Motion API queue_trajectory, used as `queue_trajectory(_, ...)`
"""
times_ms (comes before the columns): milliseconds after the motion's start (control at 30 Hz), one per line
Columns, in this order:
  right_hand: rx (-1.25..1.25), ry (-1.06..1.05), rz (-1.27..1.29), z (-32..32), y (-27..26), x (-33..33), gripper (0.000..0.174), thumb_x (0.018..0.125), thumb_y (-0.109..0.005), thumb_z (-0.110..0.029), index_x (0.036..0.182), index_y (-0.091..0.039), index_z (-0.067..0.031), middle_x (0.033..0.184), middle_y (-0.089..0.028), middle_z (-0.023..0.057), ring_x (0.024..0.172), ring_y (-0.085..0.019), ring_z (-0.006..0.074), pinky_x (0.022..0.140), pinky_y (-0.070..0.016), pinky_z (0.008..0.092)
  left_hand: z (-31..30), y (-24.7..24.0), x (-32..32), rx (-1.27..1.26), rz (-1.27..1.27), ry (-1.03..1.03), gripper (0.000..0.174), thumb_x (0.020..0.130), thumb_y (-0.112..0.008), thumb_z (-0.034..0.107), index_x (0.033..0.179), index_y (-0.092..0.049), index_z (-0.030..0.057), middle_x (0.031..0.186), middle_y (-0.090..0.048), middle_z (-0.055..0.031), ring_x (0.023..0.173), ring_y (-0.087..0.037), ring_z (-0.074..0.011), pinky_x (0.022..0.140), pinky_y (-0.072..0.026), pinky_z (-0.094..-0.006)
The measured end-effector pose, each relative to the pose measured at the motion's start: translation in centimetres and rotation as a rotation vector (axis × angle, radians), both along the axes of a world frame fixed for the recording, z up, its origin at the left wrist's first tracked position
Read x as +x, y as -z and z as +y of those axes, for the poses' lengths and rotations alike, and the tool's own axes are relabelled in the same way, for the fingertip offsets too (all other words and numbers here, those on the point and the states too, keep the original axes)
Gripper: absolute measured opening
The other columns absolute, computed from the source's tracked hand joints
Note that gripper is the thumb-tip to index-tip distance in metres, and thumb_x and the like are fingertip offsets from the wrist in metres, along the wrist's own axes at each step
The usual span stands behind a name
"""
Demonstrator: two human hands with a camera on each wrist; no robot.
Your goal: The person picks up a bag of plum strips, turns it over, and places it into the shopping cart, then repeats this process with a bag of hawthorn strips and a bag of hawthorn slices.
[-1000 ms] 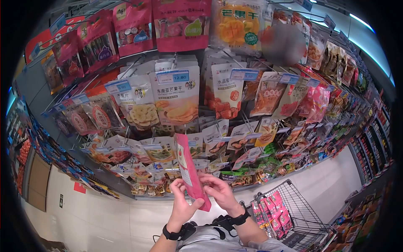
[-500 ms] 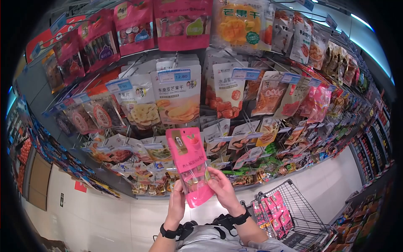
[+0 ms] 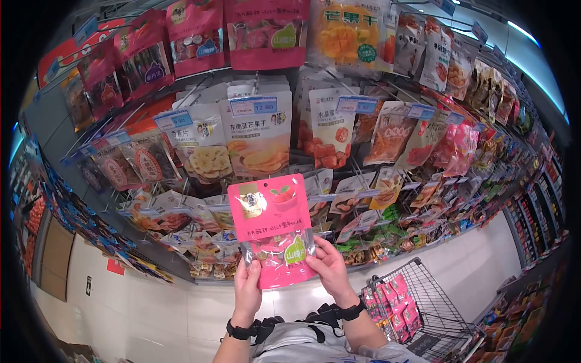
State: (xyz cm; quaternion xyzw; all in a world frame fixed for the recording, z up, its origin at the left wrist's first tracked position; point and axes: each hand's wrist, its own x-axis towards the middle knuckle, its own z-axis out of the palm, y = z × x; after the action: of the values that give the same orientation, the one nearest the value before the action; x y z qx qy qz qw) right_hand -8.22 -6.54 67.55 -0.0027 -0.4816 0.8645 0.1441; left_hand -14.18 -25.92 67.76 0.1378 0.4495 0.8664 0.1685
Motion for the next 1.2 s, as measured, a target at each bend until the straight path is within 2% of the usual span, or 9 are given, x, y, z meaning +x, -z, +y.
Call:
queue_trajectory(133, 0.088, -0.045, 0.000, 0.4, 0.4, 0.3, 0.057, 0.093, -0.059, 0.004, 0.145, -0.035, 0.0034, 0.120, -0.063, 0.0104, 0.107, -0.061, 0.0127, 0.091, -0.0488, 0.0259, 0.1, 0.1, -0.2, -0.048, 0.033, -0.044, 0.038, 0.101, -0.052, 0.014, 0.137, -0.042, 0.0036, 0.124, -0.058, -0.0061, 0.110, -0.056, -0.0125, 0.095, -0.0458, -0.0288)
queue_trajectory(200, 0.095, -0.027, 0.004, 0.3, 0.2, 0.2, 0.055, 0.093, -0.059, 0.003, 0.143, -0.038, 0.0037, 0.120, -0.063, 0.0100, 0.105, -0.061, 0.0121, 0.090, -0.0488, 0.0255, 0.4, -0.2, -0.1, -0.114, 0.135, -0.187, 0.040, 0.098, -0.057, 0.009, 0.135, -0.043, 0.0029, 0.120, -0.059, -0.0067, 0.107, -0.057, -0.0127, 0.094, -0.0458, -0.0280)
queue_trajectory(467, 0.156, 0.099, 0.087, 0.2, 1.2, 0.1, 0.034, 0.093, -0.061, 0.002, 0.126, -0.052, 0.0033, 0.120, -0.063, 0.0087, 0.107, -0.059, 0.0111, 0.092, -0.0475, 0.0259, -0.9, 1.7, -0.8, -0.252, 0.207, -0.142, 0.041, 0.093, -0.062, 0.004, 0.131, -0.046, 0.0031, 0.116, -0.061, -0.0072, 0.108, -0.057, -0.0128, 0.094, -0.0436, -0.0271)
queue_trajectory(567, 0.181, 0.135, 0.048, 0.1, 1.3, 0.0, 0.025, 0.091, -0.063, 0.003, 0.115, -0.059, 0.0006, 0.118, -0.064, 0.0089, 0.114, -0.058, 0.0155, 0.099, -0.0448, 0.0309, -1.0, 1.1, -1.0, -0.285, 0.281, -0.182, 0.034, 0.090, -0.065, 0.003, 0.123, -0.054, 0.0030, 0.116, -0.062, -0.0081, 0.109, -0.057, -0.0158, 0.096, -0.0429, -0.0293)
queue_trajectory(633, 0.409, 0.209, 0.147, 0.0, 0.9, -0.5, 0.019, 0.087, -0.068, -0.001, 0.106, -0.064, -0.0023, 0.118, -0.066, 0.0104, 0.122, -0.055, 0.0226, 0.106, -0.0406, 0.0372, -1.2, 0.8, -1.4, -0.306, 0.341, -0.228, 0.031, 0.088, -0.067, 0.002, 0.117, -0.059, 0.0031, 0.116, -0.062, -0.0091, 0.109, -0.058, -0.0183, 0.098, -0.0427, -0.0312)
queue_trajectory(767, 0.504, 0.239, 0.143, 0.4, 1.3, -0.9, 0.018, 0.084, -0.072, -0.009, 0.101, -0.066, -0.0048, 0.122, -0.067, 0.0131, 0.133, -0.047, 0.0288, 0.111, -0.0346, 0.0413, -2.0, 1.1, -2.3, -0.417, 0.535, -0.320, 0.023, 0.080, -0.074, 0.003, 0.102, -0.067, 0.0020, 0.117, -0.063, -0.0134, 0.112, -0.059, -0.0237, 0.100, -0.0432, -0.0352)
queue_trajectory(900, 0.565, 0.243, 0.113, 0.6, 1.1, -1.1, 0.020, 0.084, -0.072, -0.008, 0.102, -0.066, -0.0046, 0.122, -0.067, 0.0137, 0.133, -0.048, 0.0285, 0.111, -0.0348, 0.0417, -2.3, 1.7, -2.9, -0.418, 0.534, -0.297, 0.021, 0.080, -0.076, 0.002, 0.099, -0.068, 0.0004, 0.120, -0.063, -0.0167, 0.115, -0.058, -0.0240, 0.100, -0.0439, -0.0361)
queue_trajectory(1067, 0.609, 0.236, 0.105, 0.3, 0.7, -1.0, 0.021, 0.084, -0.071, -0.007, 0.104, -0.066, -0.0039, 0.119, -0.068, 0.0133, 0.121, -0.059, 0.0273, 0.110, -0.0369, 0.0404, -1.7, 1.4, -2.7, -0.275, 0.411, -0.271, 0.017, 0.083, -0.070, -0.001, 0.099, -0.066, -0.0017, 0.120, -0.064, -0.0194, 0.112, -0.062, -0.0248, 0.099, -0.0461, -0.0355)
queue_trajectory(1200, 0.585, 0.261, 0.065, 0.0, 0.8, -0.7, 0.019, 0.087, -0.068, -0.005, 0.105, -0.063, -0.0028, 0.115, -0.069, 0.0126, 0.114, -0.062, 0.0233, 0.104, -0.0416, 0.0362, -1.6, 1.4, -2.6, -0.361, 0.394, -0.261, 0.014, 0.087, -0.068, 0.002, 0.101, -0.065, -0.0004, 0.115, -0.066, -0.0151, 0.107, -0.062, -0.0214, 0.095, -0.0464, -0.0329)
